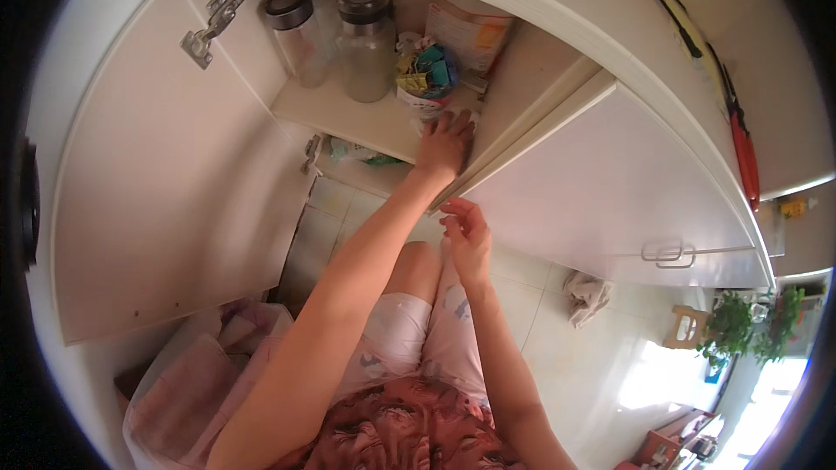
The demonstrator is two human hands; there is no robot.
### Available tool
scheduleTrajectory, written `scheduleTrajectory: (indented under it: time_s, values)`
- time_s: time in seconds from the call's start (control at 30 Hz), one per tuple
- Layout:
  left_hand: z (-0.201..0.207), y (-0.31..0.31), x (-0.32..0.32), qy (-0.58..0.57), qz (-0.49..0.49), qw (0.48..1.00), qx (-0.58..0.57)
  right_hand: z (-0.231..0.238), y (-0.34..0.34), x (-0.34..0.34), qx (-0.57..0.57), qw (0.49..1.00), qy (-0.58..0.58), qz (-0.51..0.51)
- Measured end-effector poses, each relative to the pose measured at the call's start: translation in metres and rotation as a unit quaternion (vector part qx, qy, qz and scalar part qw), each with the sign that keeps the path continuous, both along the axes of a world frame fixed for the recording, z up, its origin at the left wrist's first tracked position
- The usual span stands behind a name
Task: The person wipes down the interior and exterior of a storage cabinet and then cleans a small portable fan with a cloth.
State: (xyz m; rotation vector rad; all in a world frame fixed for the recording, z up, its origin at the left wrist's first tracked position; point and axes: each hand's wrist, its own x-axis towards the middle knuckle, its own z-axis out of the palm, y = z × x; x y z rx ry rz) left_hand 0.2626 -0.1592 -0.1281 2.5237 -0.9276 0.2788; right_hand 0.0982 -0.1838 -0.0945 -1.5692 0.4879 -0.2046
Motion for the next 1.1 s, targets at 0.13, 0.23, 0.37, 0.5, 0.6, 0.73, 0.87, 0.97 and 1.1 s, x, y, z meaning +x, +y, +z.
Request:
scheduleTrajectory:
  time_s: [0.13, 0.23, 0.37, 0.5, 0.6, 0.73, 0.87, 0.97, 1.1]
  values:
    - [-0.013, 0.049, -0.02, -0.038, -0.061, 0.995, -0.067, 0.019, 0.001, 0.024, -0.142, 0.989, -0.048, -0.008]
    - [-0.013, 0.101, -0.003, -0.043, -0.026, 0.994, -0.098, 0.041, 0.02, 0.052, -0.325, 0.941, -0.09, 0.038]
    - [-0.014, 0.193, 0.057, -0.078, 0.097, 0.988, -0.091, -0.002, 0.022, 0.086, -0.52, 0.843, -0.058, 0.122]
    - [-0.005, 0.217, 0.079, -0.079, 0.244, 0.966, -0.018, -0.021, 0.023, 0.092, -0.545, 0.827, 0.022, 0.136]
    - [-0.019, 0.174, 0.052, -0.034, 0.154, 0.986, -0.056, -0.025, 0.025, 0.09, -0.593, 0.794, 0.01, 0.133]
    - [-0.011, 0.163, 0.032, -0.087, 0.036, 0.995, -0.036, -0.022, 0.014, 0.086, -0.59, 0.796, 0.009, 0.135]
    - [-0.014, 0.213, 0.087, -0.153, 0.25, 0.951, 0.094, -0.021, 0.013, 0.085, -0.601, 0.787, -0.025, 0.142]
    - [-0.015, 0.212, 0.104, -0.113, 0.26, 0.954, 0.098, -0.028, 0.018, 0.086, -0.6, 0.79, -0.052, 0.113]
    - [-0.002, 0.191, 0.108, -0.068, 0.285, 0.948, 0.127, -0.02, 0.012, 0.086, -0.603, 0.787, -0.034, 0.126]
